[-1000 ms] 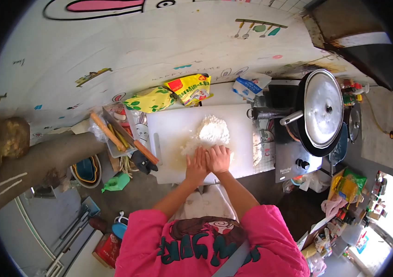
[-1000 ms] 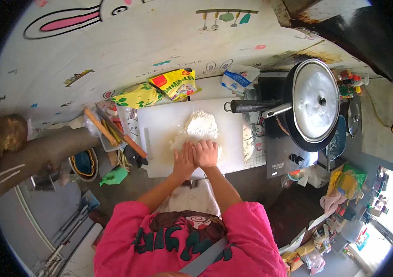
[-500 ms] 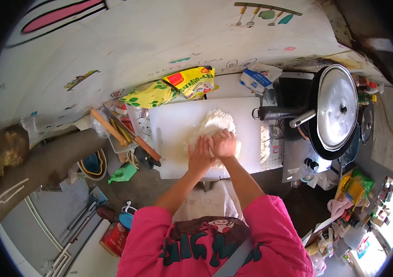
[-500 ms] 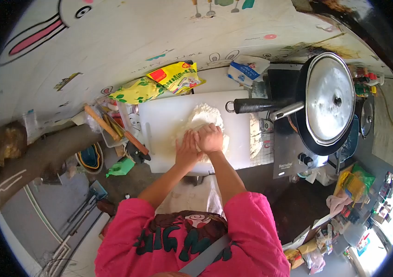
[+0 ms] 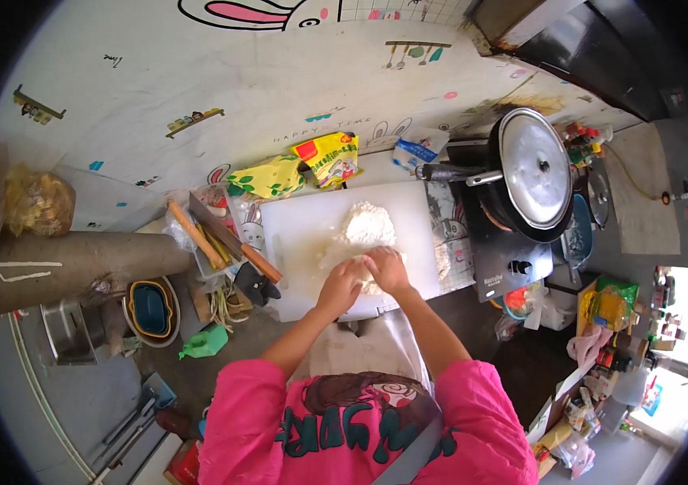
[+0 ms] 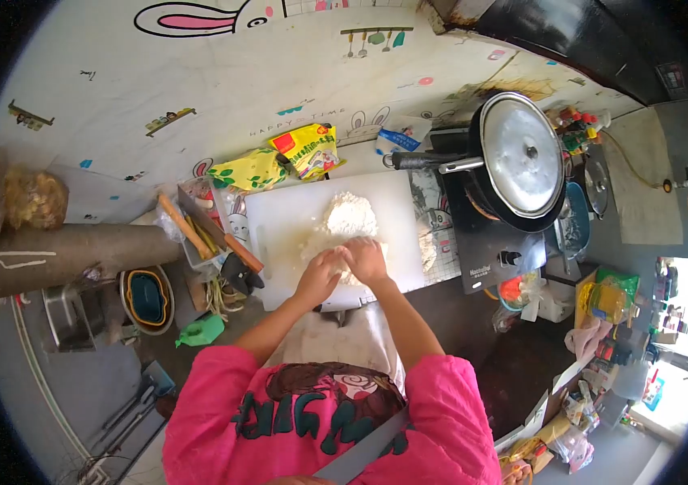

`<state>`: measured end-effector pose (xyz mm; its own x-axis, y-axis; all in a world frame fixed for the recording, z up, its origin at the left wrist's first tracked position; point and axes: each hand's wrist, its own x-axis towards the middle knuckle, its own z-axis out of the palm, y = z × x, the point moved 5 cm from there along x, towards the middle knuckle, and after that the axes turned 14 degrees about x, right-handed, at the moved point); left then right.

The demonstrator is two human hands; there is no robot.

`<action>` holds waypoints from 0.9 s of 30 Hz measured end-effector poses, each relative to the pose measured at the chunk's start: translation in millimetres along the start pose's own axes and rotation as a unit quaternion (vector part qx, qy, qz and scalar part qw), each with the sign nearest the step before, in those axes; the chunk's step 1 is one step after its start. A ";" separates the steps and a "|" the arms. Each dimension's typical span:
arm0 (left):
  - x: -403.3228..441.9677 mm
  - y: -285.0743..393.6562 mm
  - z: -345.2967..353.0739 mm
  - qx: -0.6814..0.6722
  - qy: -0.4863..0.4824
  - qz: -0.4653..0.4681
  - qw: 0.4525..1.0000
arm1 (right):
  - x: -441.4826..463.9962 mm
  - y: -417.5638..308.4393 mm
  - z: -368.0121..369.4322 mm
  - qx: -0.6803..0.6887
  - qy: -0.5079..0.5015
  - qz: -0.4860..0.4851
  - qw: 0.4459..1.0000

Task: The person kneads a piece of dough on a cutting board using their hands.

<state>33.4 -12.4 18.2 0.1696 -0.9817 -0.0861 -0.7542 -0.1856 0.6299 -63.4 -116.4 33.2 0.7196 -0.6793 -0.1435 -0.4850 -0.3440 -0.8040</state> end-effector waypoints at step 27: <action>-5.6 -8.6 42.3 0.241 -0.076 -0.080 0.964 | 32.2 18.3 41.1 -0.103 0.110 -0.081 0.985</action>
<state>12.1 -7.0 -19.4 0.2401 -0.9272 -0.2874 -0.9399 -0.2961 0.1702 -28.7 -117.9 -9.8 0.6816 -0.7213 0.1235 -0.4794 -0.5676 -0.6693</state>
